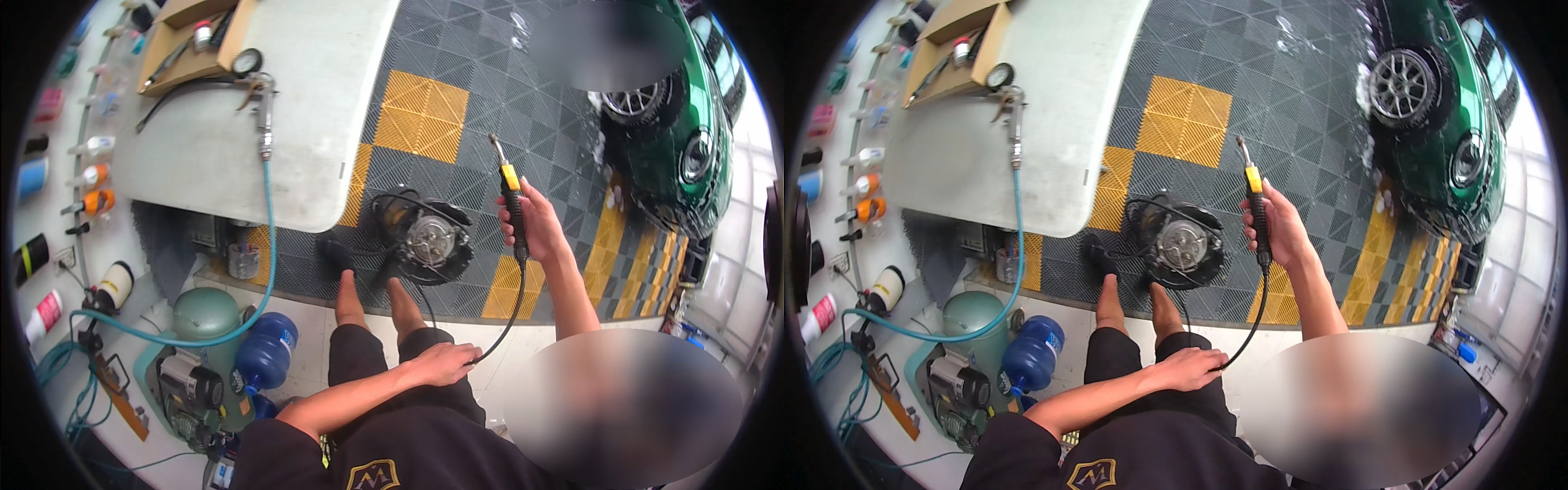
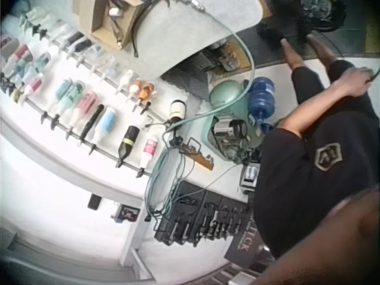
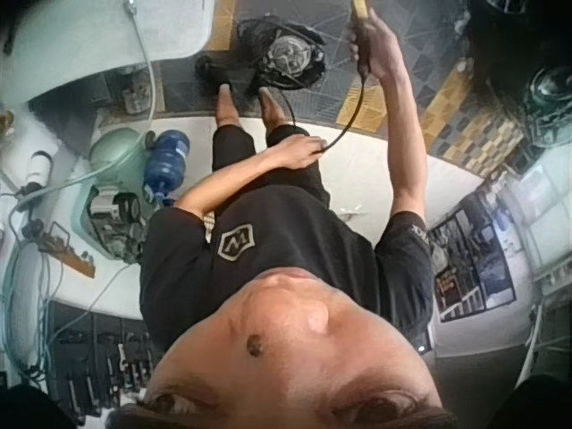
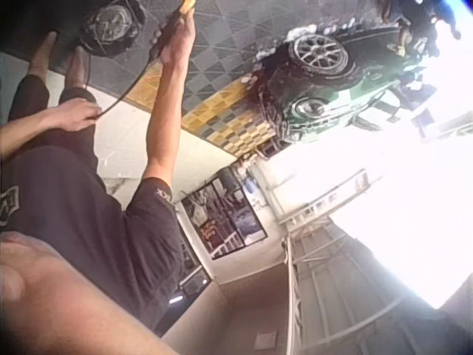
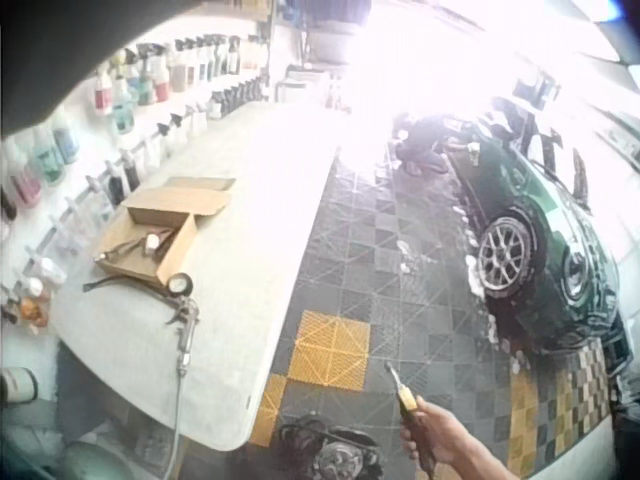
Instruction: The person connects a pressure gauge and hose to a sprayer handle, removes the lid from a canister, and then attaches an air line to the canister to pressurize it while monitoring the gauge.
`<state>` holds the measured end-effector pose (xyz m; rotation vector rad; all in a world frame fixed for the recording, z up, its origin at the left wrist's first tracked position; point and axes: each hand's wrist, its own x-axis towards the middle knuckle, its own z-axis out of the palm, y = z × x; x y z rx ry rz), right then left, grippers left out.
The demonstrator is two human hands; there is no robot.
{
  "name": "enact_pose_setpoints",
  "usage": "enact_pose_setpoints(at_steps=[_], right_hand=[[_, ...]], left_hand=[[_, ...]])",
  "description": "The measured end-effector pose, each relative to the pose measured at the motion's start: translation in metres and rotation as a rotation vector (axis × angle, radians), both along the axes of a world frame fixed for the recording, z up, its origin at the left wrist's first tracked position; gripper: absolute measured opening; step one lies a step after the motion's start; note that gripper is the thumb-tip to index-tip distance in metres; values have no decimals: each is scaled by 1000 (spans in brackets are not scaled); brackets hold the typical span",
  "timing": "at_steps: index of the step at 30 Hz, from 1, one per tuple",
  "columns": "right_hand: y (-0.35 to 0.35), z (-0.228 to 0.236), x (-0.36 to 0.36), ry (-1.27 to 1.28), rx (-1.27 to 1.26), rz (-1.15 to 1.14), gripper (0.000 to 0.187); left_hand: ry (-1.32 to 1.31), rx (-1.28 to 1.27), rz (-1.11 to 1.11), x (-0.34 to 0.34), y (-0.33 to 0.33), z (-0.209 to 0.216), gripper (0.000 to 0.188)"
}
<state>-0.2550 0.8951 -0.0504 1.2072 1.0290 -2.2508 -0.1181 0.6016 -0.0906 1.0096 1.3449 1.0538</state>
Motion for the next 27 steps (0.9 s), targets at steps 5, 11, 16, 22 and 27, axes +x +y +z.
enact_pose_setpoints(at_steps=[5, 11, 16, 22, 27], right_hand=[[-55, 8, -84, 255, 197, 89, 22], [-85, -49, -112, 32, 194, -79, 15], [-81, -66, -39, -63, 377, -32, 9], [-37, -64, 98, -344, 892, 82, 6], [12, -38, 199, -456, 1277, 151, 10]], left_hand=[[-181, -141, 496, -61, -49, 5, 29], [-35, -256, 823, -113, -101, -16, 23], [168, -278, 582, -121, -113, -49, 30], [287, -407, -79, -100, -119, -74, 46], [173, -401, 222, -113, -111, -71, 39]])
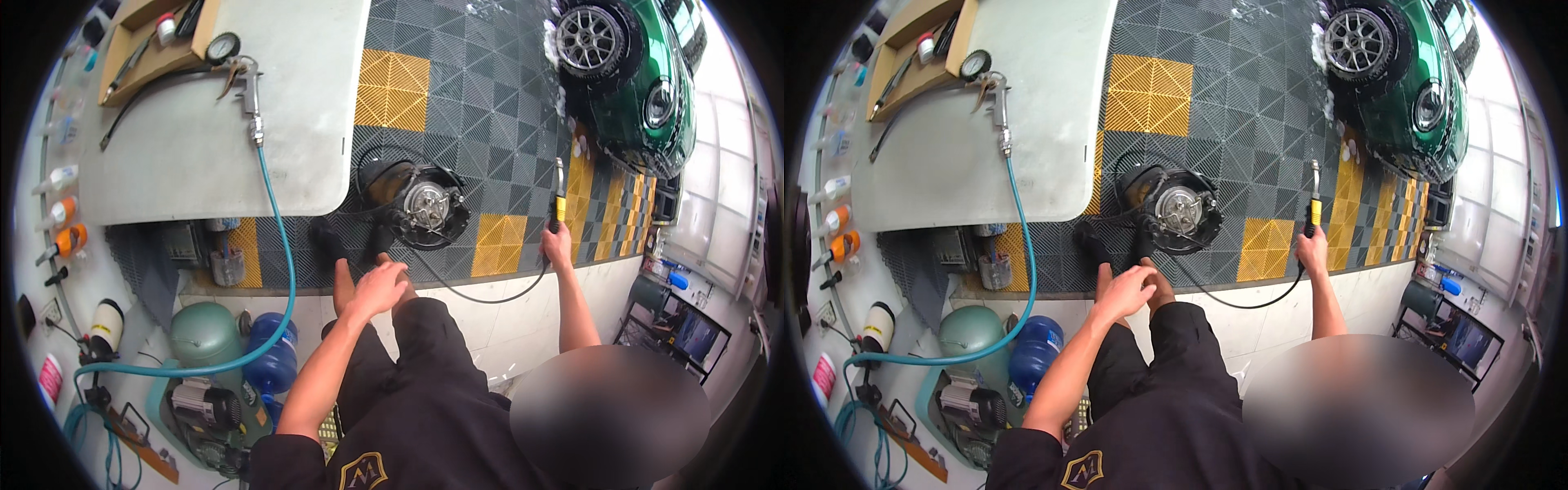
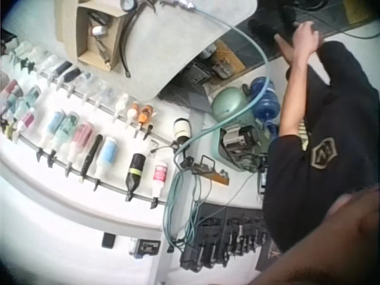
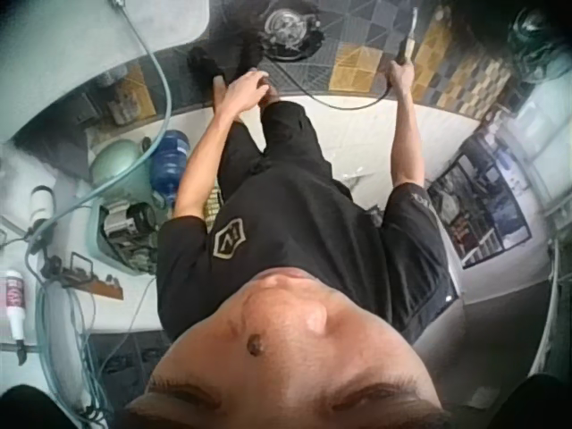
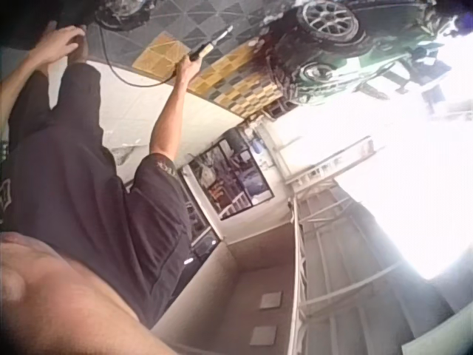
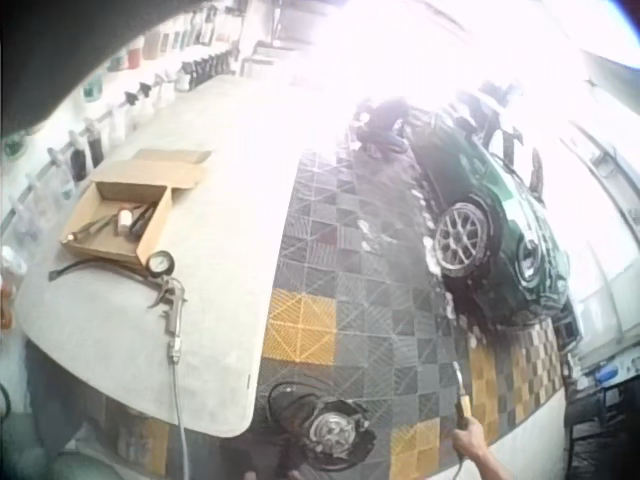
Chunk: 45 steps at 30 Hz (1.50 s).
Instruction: The person connects a pressure gauge and hose to a sprayer handle, removes the lid from a canister, and then attaches an air line to the canister to pressurize it while monitoring the gauge.
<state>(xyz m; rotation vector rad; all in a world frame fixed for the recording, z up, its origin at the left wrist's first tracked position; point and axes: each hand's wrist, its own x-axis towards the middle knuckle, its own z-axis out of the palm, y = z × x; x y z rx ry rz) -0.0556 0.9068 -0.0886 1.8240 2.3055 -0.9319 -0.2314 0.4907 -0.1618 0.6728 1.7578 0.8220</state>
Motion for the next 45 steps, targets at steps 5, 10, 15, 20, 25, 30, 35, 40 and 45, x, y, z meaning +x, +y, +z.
enact_pose_setpoints(at_steps=[5, 10, 15, 20, 25, 30, 35, 40, 45], right_hand=[[-13, -21, 36, 269, -174, -199, 11], [-74, -29, 15, 184, -376, -177, 14], [-71, 39, 48, 75, -243, 16, 15], [28, 115, 131, -165, 176, 81, 18], [112, 188, 192, -31, 742, 69, 25], [154, 235, 196, 184, 803, -257, 16], [128, 253, 155, 287, 114, -205, 14], [79, 186, 122, -222, -407, -122, 27], [-20, 101, 76, 67, -544, -124, 8]], left_hand=[[65, 154, 182, -44, 41, 11, 26], [633, 370, 179, -84, 137, -3, 31], [1049, -63, -457, -94, 217, -23, 26], [1115, -53, -581, -94, 233, -34, 16], [1003, 116, -754, -103, 244, -28, 11], [744, 359, -338, -132, 271, 18, 18], [577, 442, 8, -170, 247, 76, 20], [118, 691, -174, -132, 152, 154, 12], [205, 38, -515, -65, 18, 166, 14]])
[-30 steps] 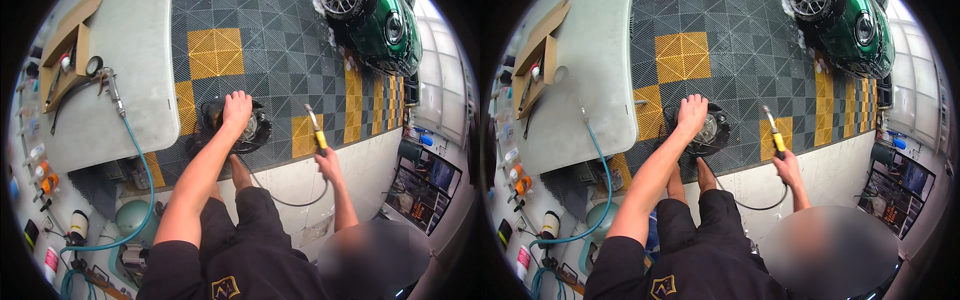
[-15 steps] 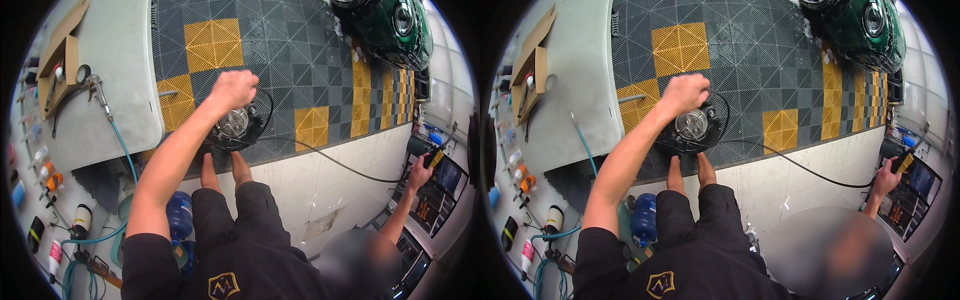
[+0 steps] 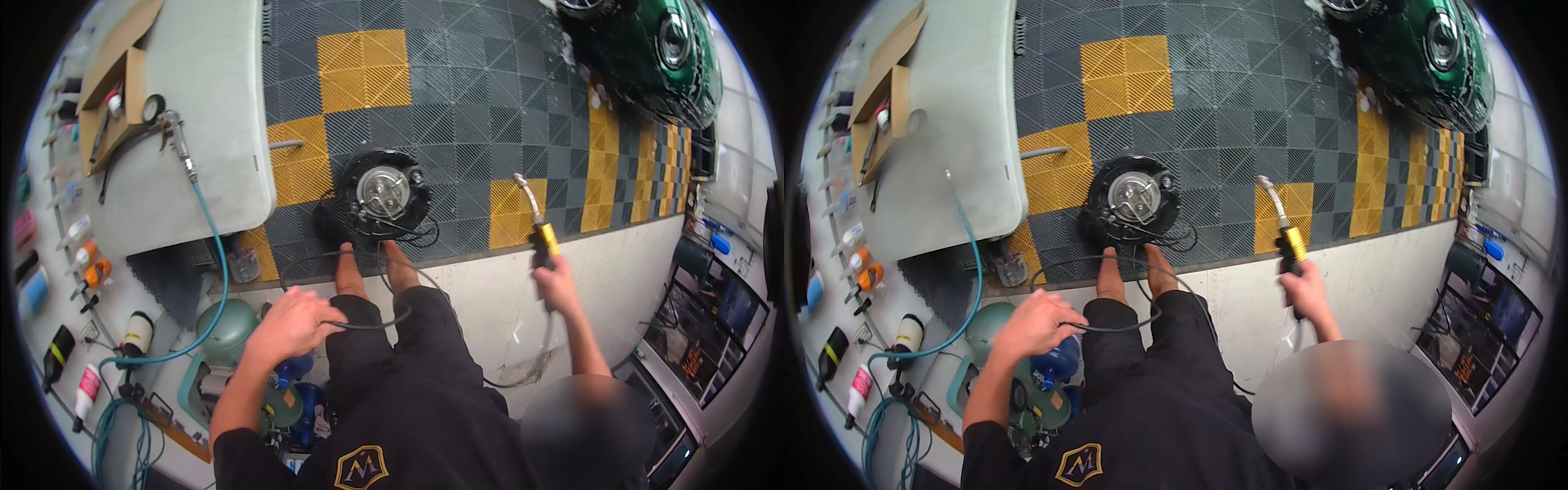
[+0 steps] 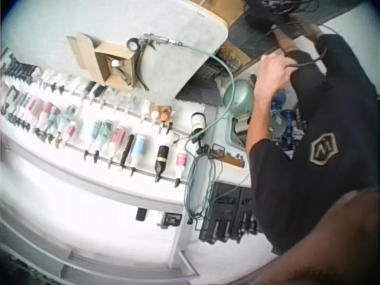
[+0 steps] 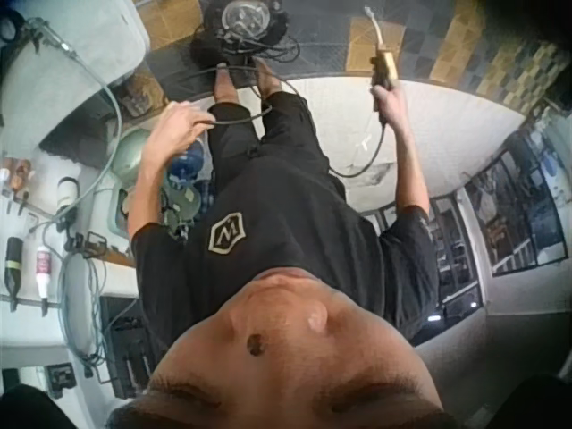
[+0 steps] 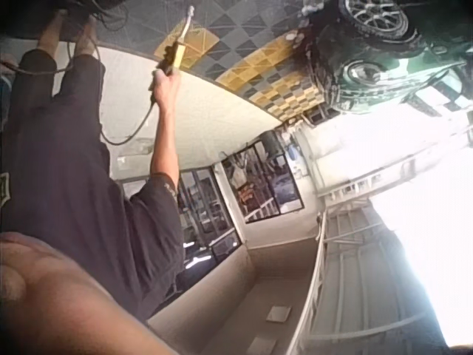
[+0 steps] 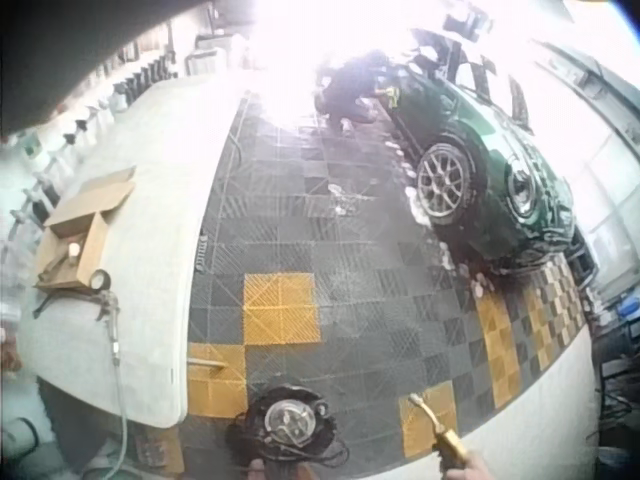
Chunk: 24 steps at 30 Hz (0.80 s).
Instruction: The person connects a pressure gauge and hose to a sprayer handle, removes the lid from a canister, and then attaches an air line to the canister to pressurize it while monitoring the gauge.
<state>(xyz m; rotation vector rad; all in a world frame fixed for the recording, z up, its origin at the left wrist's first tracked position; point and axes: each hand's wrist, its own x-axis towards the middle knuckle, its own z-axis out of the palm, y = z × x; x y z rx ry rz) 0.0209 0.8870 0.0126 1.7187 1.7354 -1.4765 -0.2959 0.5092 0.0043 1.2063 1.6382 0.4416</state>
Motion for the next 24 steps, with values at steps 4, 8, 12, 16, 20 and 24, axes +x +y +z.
enact_pose_setpoints(at_steps=[4, 8, 12, 16, 20, 24], right_hand=[[-90, -14, -56, 521, -241, 515, 21], [-167, -53, -118, 760, -214, 1054, 34], [-261, -84, -172, 1252, -330, 515, 24], [-310, -84, -248, 882, -368, -44, 17], [-305, -108, -327, 729, -476, -371, 15], [-299, -112, -338, 838, -358, -570, 16]], left_hand=[[312, -873, -163, 36, -114, -84, 29], [647, -845, 364, 57, -169, -144, 54], [63, -152, 1063, 78, -144, -148, 59], [-369, -139, 1191, 108, -103, -135, 48], [-153, -8, 1343, 96, -105, -136, 23], [22, 114, 1455, 77, -128, -141, 17]])
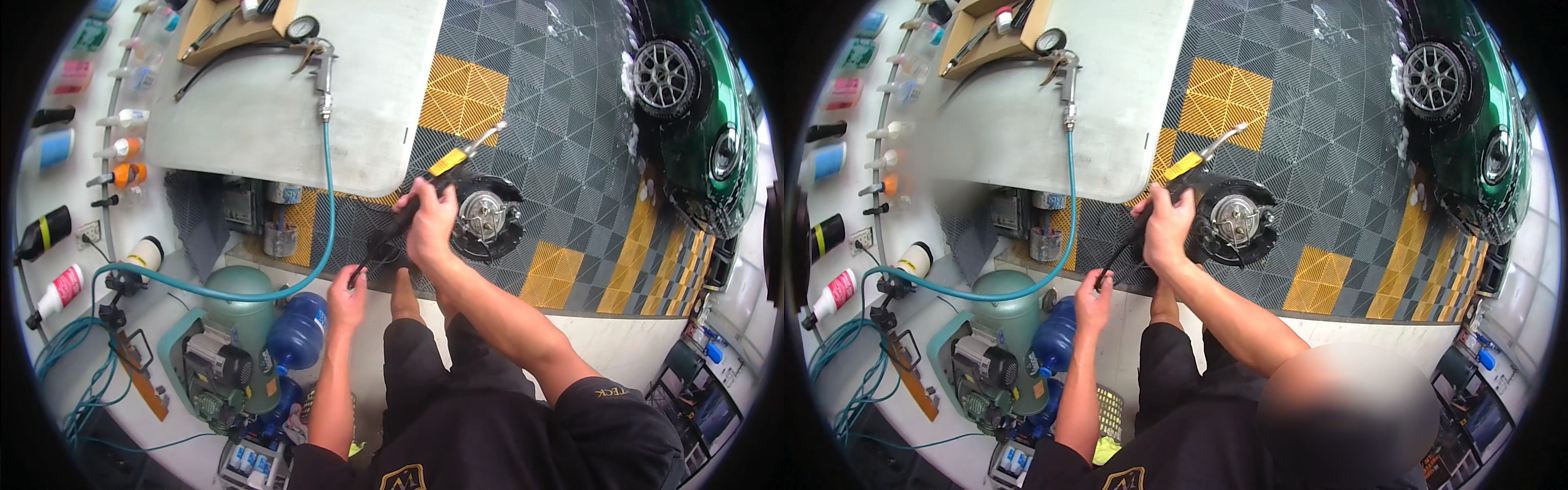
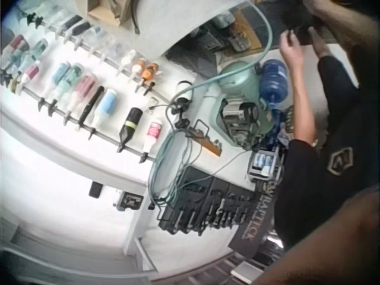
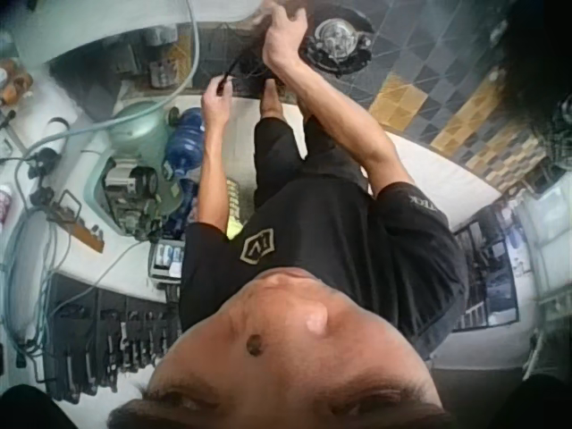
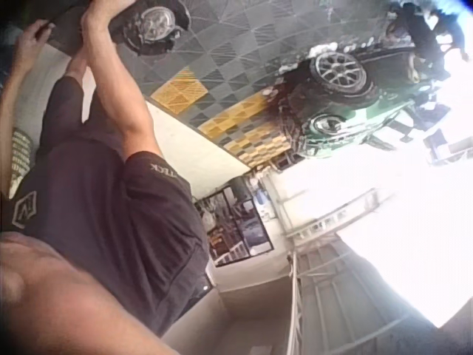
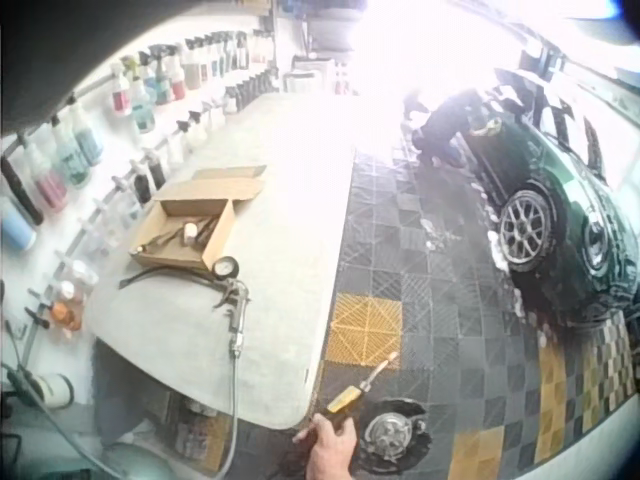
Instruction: The person connects a pressure gauge and hose to a sprayer handle, removes the lid from a canister, and then attaches an air line to the canister to pressurize it while monitoring the gauge.
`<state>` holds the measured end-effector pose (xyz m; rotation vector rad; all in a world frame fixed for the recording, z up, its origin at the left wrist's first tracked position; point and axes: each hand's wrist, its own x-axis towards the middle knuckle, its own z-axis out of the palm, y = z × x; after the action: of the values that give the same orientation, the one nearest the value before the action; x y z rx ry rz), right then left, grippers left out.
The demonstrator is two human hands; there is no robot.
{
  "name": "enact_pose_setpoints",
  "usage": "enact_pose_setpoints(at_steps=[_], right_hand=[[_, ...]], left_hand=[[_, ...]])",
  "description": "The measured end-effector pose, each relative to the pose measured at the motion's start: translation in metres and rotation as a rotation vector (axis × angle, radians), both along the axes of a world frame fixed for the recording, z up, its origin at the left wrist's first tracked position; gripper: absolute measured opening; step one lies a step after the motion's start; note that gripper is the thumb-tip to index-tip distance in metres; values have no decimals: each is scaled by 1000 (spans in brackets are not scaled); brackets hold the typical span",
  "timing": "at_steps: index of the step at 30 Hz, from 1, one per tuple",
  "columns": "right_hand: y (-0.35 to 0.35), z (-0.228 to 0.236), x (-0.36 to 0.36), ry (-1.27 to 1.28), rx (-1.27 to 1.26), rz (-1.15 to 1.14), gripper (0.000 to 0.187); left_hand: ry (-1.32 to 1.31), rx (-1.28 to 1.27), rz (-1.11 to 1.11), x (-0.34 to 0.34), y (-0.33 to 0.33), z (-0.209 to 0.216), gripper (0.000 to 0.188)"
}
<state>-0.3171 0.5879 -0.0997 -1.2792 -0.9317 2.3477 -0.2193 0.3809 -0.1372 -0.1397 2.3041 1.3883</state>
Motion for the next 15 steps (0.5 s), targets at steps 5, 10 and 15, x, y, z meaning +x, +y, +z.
enact_pose_setpoints(at_steps=[5, 10, 15], right_hand=[[25, -5, -34, 179, 300, 71, 20], [36, -22, -107, -43, 1001, 402, 39], [41, -26, -195, -184, 1197, 786, 65]], left_hand=[[-191, -165, -60, -21, -47, -17, 24], [-248, -34, 58, -41, -56, -43, 29], [-84, 148, 203, -79, -30, -56, 26]])
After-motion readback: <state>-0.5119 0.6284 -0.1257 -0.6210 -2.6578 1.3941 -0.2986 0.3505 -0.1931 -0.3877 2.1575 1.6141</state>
